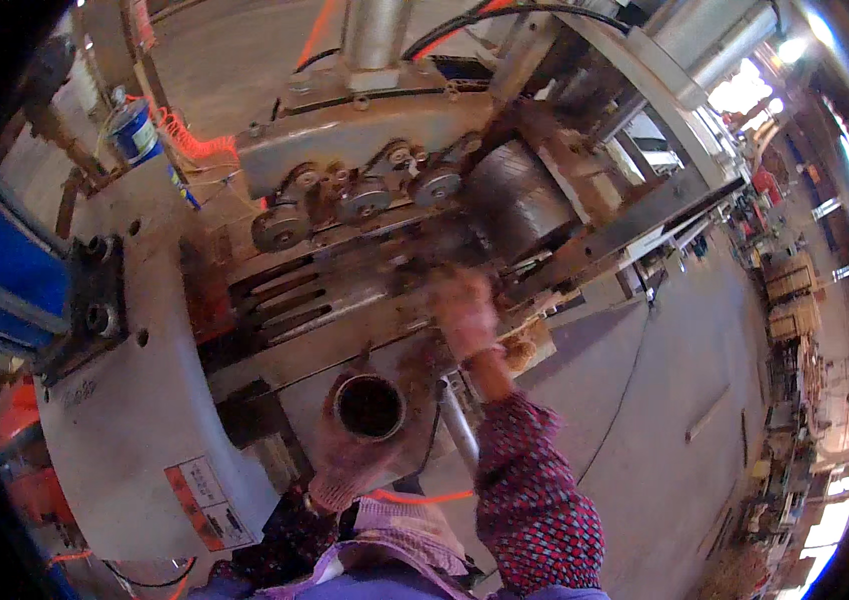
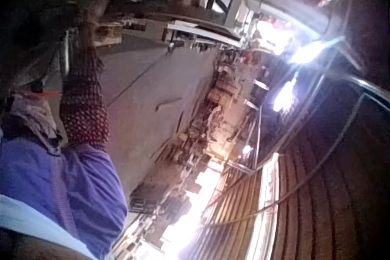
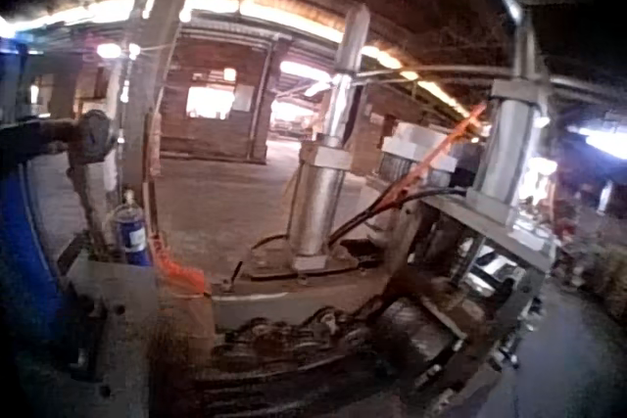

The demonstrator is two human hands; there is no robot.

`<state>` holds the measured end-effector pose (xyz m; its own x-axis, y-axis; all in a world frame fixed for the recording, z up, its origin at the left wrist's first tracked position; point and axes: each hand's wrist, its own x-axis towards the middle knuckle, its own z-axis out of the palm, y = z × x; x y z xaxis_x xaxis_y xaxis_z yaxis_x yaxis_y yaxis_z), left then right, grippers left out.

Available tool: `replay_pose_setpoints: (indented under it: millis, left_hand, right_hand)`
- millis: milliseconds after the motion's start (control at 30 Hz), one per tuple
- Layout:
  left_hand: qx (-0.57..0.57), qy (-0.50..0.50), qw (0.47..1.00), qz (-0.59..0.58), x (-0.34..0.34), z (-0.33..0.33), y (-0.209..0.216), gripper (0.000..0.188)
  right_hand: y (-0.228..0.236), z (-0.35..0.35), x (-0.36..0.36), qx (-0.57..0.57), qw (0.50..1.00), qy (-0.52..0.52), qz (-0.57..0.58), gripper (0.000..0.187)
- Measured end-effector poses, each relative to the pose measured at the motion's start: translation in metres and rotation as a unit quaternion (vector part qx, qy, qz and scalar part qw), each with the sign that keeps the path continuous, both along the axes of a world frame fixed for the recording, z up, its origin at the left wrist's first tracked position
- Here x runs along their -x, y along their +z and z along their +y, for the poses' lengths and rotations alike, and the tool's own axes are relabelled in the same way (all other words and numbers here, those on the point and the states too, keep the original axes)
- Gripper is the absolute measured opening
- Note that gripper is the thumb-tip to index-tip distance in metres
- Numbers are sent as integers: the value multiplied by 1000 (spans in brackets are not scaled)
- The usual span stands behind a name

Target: The person pours liquid from a can into a plastic bottle, then uses a brush and a cloth to scrub and wipe the orange and white surfaces of a large industrial machine. They move around the machine, cleaning different sections and occasionally picking up wood pieces.

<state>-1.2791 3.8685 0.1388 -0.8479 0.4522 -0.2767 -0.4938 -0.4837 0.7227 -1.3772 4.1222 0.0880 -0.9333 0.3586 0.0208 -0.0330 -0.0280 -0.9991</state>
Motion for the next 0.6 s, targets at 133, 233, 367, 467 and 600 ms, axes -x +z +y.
replay_pose_setpoints:
  millis: [133, 233, 367, 467, 600]
  left_hand:
    - [-192, 80, 959, -195, -15, -25, 16, 82]
    - [-137, 48, 972, -185, -16, -30, -10, 90]
    - [-203, 66, 968, -135, -22, -24, 8, 89]
    - [-108, 69, 992, -23, -30, -23, 4, 87]
    - [217, -32, 968, 123, -28, -39, 0, 89]
  right_hand:
    - [9, -86, 42, -548, 816, 131, -128, 36]
    - [29, -104, 40, -545, 825, 119, -92, 30]
    - [-6, 22, 12, -686, 726, 46, -33, 27]
    - [23, 37, 26, -690, 644, 6, -330, 27]
    - [-24, 8, 17, -823, 555, 89, -86, 31]
